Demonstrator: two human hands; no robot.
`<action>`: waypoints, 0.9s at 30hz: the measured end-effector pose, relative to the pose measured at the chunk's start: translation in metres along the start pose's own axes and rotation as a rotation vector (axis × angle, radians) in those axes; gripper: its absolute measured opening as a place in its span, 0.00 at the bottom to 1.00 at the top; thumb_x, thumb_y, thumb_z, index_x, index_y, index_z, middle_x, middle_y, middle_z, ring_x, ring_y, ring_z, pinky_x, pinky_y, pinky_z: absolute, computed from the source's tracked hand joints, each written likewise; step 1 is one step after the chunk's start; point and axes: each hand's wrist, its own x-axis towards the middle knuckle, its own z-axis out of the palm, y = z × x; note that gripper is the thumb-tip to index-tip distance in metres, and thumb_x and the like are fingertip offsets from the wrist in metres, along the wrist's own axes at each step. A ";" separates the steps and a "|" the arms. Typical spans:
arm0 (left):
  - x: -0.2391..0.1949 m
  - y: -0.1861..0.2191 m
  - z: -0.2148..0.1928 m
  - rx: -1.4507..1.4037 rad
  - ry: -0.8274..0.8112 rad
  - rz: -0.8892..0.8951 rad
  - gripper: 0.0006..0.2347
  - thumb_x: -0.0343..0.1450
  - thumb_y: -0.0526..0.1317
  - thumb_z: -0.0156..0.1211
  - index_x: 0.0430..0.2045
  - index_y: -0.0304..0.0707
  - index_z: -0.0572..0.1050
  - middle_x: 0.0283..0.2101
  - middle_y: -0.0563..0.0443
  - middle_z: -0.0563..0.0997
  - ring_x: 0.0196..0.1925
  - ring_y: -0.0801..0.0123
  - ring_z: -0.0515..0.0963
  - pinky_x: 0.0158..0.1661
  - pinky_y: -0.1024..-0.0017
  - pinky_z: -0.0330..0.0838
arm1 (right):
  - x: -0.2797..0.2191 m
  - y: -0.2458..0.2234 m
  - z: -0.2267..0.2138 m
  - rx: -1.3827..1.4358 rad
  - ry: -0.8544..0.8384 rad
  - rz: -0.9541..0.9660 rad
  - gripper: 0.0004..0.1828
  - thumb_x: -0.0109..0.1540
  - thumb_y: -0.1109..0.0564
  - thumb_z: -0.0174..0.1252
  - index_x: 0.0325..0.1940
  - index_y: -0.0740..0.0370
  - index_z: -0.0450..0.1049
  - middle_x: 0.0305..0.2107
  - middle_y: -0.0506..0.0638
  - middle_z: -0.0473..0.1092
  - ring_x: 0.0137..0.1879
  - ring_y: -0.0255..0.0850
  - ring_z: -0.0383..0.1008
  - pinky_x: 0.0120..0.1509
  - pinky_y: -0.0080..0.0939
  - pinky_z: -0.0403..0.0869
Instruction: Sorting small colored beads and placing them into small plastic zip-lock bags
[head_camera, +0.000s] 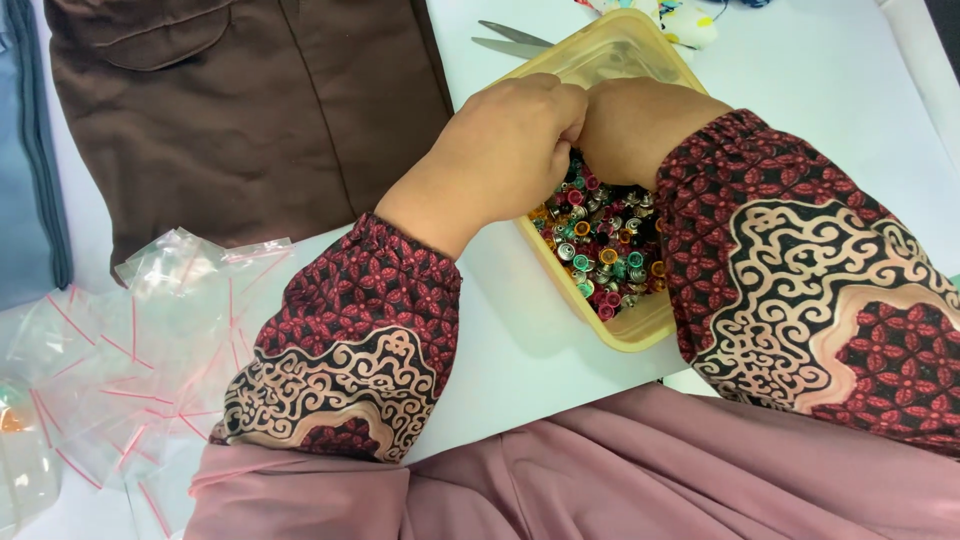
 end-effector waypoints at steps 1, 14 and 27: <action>0.000 0.000 0.000 -0.013 0.002 -0.012 0.05 0.63 0.30 0.50 0.22 0.45 0.69 0.28 0.52 0.75 0.30 0.53 0.74 0.29 0.57 0.66 | 0.001 0.000 0.000 -0.001 0.004 -0.007 0.18 0.66 0.47 0.49 0.36 0.62 0.77 0.30 0.61 0.74 0.34 0.59 0.74 0.34 0.56 0.69; 0.001 0.011 -0.013 -0.091 -0.001 -0.114 0.10 0.66 0.29 0.58 0.35 0.42 0.66 0.38 0.46 0.74 0.37 0.49 0.77 0.31 0.54 0.68 | -0.032 0.003 -0.047 0.583 -0.085 -0.204 0.15 0.68 0.46 0.59 0.39 0.60 0.80 0.26 0.52 0.77 0.28 0.42 0.82 0.39 0.38 0.77; -0.003 0.003 -0.001 -0.028 0.112 -0.128 0.07 0.64 0.30 0.53 0.33 0.38 0.72 0.35 0.44 0.78 0.32 0.46 0.77 0.30 0.54 0.68 | -0.021 0.002 -0.022 0.071 -0.090 -0.272 0.10 0.58 0.52 0.54 0.37 0.44 0.81 0.24 0.43 0.77 0.32 0.45 0.73 0.40 0.47 0.69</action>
